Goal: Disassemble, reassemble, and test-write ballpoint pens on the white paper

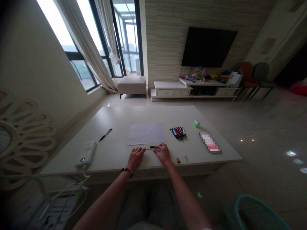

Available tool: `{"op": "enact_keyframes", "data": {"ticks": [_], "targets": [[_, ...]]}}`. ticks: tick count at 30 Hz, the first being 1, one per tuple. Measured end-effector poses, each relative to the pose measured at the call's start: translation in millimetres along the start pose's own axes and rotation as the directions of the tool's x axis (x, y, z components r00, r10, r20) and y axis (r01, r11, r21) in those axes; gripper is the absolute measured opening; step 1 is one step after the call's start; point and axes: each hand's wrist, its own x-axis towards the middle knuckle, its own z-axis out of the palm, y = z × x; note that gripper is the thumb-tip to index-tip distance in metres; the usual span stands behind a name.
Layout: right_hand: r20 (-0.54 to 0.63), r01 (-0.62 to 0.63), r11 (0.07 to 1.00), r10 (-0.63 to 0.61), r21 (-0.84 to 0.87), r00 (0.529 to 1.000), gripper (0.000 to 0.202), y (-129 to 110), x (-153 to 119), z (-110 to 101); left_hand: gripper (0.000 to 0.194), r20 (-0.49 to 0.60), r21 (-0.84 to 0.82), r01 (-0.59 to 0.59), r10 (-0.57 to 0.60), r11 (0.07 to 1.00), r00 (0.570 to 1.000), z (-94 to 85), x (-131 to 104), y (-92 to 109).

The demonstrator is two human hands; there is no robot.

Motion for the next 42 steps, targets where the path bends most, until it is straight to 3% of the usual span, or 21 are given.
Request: {"op": "enact_keyframes", "data": {"ticks": [7,13,16,22,26,31,38,42], "targets": [[-0.001,-0.014,0.999,0.015,0.051,1.000,0.032,-6,-19,-12,0.022,0.021,-0.024,-0.055,0.056,0.998,0.998,-2.9,1,2],[0.037,0.043,0.994,-0.047,0.097,0.998,0.009,-22,-22,1,0.019,0.045,-0.041,-0.101,0.103,0.994,0.994,-6.6,1,5],[0.021,0.041,0.994,-0.043,0.099,0.999,0.010,-16,-21,0,0.019,0.024,-0.051,-0.050,0.051,0.997,0.998,-4.5,0,5],[-0.028,-0.026,1.000,0.026,-0.013,0.999,0.014,4,-29,-22,0.021,-0.091,-0.096,0.077,-0.086,0.992,0.992,3.5,2,1],[0.049,0.032,0.992,-0.026,-0.126,0.998,0.011,-6,-24,-16,0.016,-0.105,-0.111,0.051,-0.063,0.993,0.992,4.7,1,1],[0.017,0.038,0.992,-0.036,-0.120,0.999,0.012,-11,-11,-6,0.014,-0.080,-0.133,-0.022,0.011,0.991,0.997,3.8,1,1],[-0.102,0.009,0.990,-0.023,-0.143,0.995,0.017,8,-28,-18,0.024,-0.113,-0.152,0.021,-0.039,0.988,0.993,3.3,2,1],[-0.137,0.001,0.951,-0.045,-0.310,0.990,0.019,39,-44,-51,0.023,-0.145,-0.134,0.177,-0.196,0.975,0.970,0.6,-9,-16]]}}
